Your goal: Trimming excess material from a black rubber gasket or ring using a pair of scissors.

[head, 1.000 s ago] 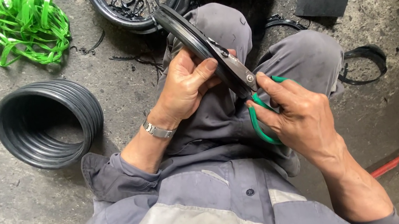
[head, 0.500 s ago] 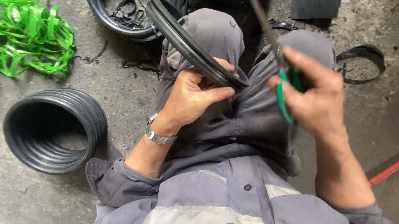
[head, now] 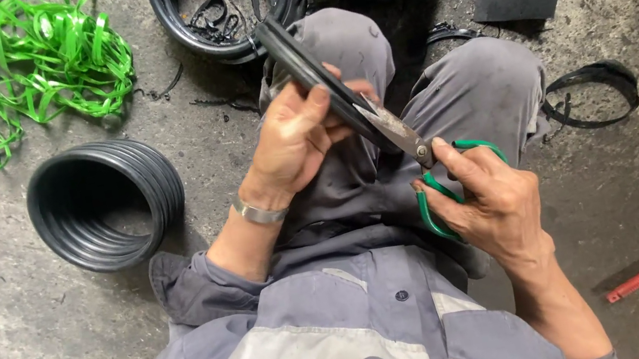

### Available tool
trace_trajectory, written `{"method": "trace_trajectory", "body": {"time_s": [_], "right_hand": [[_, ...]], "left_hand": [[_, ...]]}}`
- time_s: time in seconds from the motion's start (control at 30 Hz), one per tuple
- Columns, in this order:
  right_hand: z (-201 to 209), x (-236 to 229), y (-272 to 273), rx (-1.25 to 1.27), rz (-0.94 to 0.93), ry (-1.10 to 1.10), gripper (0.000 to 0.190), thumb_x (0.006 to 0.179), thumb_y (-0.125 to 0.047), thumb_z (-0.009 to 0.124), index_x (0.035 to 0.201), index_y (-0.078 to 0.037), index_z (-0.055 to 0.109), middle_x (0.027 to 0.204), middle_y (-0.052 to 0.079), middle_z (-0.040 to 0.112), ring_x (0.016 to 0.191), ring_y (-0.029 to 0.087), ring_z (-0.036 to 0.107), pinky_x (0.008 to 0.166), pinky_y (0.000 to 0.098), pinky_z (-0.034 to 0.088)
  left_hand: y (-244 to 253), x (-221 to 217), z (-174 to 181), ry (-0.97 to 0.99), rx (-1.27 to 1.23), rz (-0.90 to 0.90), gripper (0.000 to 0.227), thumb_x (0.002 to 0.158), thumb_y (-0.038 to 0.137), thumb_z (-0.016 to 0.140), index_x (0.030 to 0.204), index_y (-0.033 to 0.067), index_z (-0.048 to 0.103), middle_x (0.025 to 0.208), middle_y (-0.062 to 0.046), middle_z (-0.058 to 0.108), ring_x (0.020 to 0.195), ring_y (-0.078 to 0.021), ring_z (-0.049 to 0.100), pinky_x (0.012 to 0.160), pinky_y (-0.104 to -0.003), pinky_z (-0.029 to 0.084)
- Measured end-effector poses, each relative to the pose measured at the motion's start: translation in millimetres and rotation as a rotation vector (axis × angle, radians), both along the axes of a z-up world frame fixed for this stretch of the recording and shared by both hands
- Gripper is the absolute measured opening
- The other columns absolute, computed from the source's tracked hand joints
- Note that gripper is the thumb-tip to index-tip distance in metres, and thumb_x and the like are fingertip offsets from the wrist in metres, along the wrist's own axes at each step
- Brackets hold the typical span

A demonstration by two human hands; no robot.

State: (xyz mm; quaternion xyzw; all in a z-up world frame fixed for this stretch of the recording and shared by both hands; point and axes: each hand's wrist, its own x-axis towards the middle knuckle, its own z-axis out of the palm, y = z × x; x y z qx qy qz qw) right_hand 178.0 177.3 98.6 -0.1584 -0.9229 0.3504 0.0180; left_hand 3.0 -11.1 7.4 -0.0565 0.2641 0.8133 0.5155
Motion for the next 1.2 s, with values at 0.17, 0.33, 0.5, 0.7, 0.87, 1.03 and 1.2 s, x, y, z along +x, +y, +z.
{"method": "trace_trajectory", "body": {"time_s": [0.17, 0.33, 0.5, 0.7, 0.87, 1.03, 1.2], "right_hand": [[-3, 1, 1, 0.030, 0.013, 0.010, 0.056, 0.080, -0.018, 0.092, 0.130, -0.007, 0.070, 0.095, 0.008, 0.070, 0.060, 0.015, 0.060, 0.055, 0.0306, 0.048], [-10, -4, 0, 0.036, 0.050, 0.033, 0.055, 0.082, -0.020, 0.091, 0.130, -0.007, 0.070, 0.099, 0.009, 0.071, 0.068, 0.019, 0.065, 0.058, 0.0318, 0.051], [-13, -10, 0, 0.008, 0.070, -0.004, 0.052, 0.081, -0.021, 0.091, 0.127, -0.006, 0.072, 0.092, 0.008, 0.070, 0.066, 0.019, 0.066, 0.057, 0.0331, 0.051], [-13, -14, 2, -0.010, 0.087, -0.007, 0.052, 0.082, -0.020, 0.090, 0.128, -0.004, 0.071, 0.095, 0.009, 0.070, 0.069, 0.020, 0.067, 0.059, 0.0330, 0.052], [-10, -19, 2, -0.008, 0.097, -0.023, 0.051, 0.083, -0.019, 0.089, 0.128, -0.004, 0.071, 0.094, 0.009, 0.070, 0.069, 0.020, 0.067, 0.059, 0.0332, 0.052], [-8, -23, 2, -0.005, 0.104, -0.049, 0.052, 0.083, -0.020, 0.089, 0.129, -0.004, 0.070, 0.092, 0.009, 0.069, 0.068, 0.021, 0.067, 0.058, 0.0338, 0.052], [-4, -32, 0, -0.016, 0.101, -0.057, 0.052, 0.085, -0.020, 0.087, 0.131, -0.004, 0.069, 0.093, 0.010, 0.069, 0.069, 0.022, 0.067, 0.059, 0.0343, 0.053]], "left_hand": [[-7, -4, -3, -0.027, -0.043, 0.062, 0.027, 0.110, 0.012, 0.059, 0.134, -0.0002, 0.055, 0.137, -0.022, 0.065, 0.131, -0.0344, 0.064, 0.116, -0.052, 0.053], [-12, -7, -4, -0.007, -0.047, 0.066, 0.028, 0.111, 0.010, 0.061, 0.136, -0.0001, 0.056, 0.138, -0.023, 0.064, 0.132, -0.0339, 0.063, 0.116, -0.052, 0.053], [-12, -6, -4, -0.059, -0.056, 0.003, 0.033, 0.109, 0.014, 0.063, 0.137, 0.0000, 0.055, 0.137, -0.024, 0.064, 0.126, -0.0354, 0.067, 0.110, -0.050, 0.056], [-12, -5, -4, -0.032, -0.060, -0.010, 0.033, 0.109, 0.013, 0.064, 0.138, 0.0003, 0.055, 0.138, -0.025, 0.065, 0.125, -0.0336, 0.067, 0.110, -0.049, 0.056], [-11, -6, -4, -0.046, -0.072, -0.031, 0.033, 0.108, 0.015, 0.065, 0.137, 0.0014, 0.056, 0.137, -0.023, 0.065, 0.124, -0.0324, 0.068, 0.109, -0.048, 0.057], [-10, -6, -7, -0.029, -0.076, -0.043, 0.033, 0.109, 0.015, 0.065, 0.137, 0.0024, 0.056, 0.137, -0.022, 0.066, 0.124, -0.0310, 0.068, 0.109, -0.047, 0.056], [-10, -3, -8, -0.023, -0.088, -0.061, 0.032, 0.108, 0.015, 0.066, 0.136, 0.0026, 0.056, 0.137, -0.020, 0.066, 0.124, -0.0290, 0.067, 0.111, -0.047, 0.056]]}}
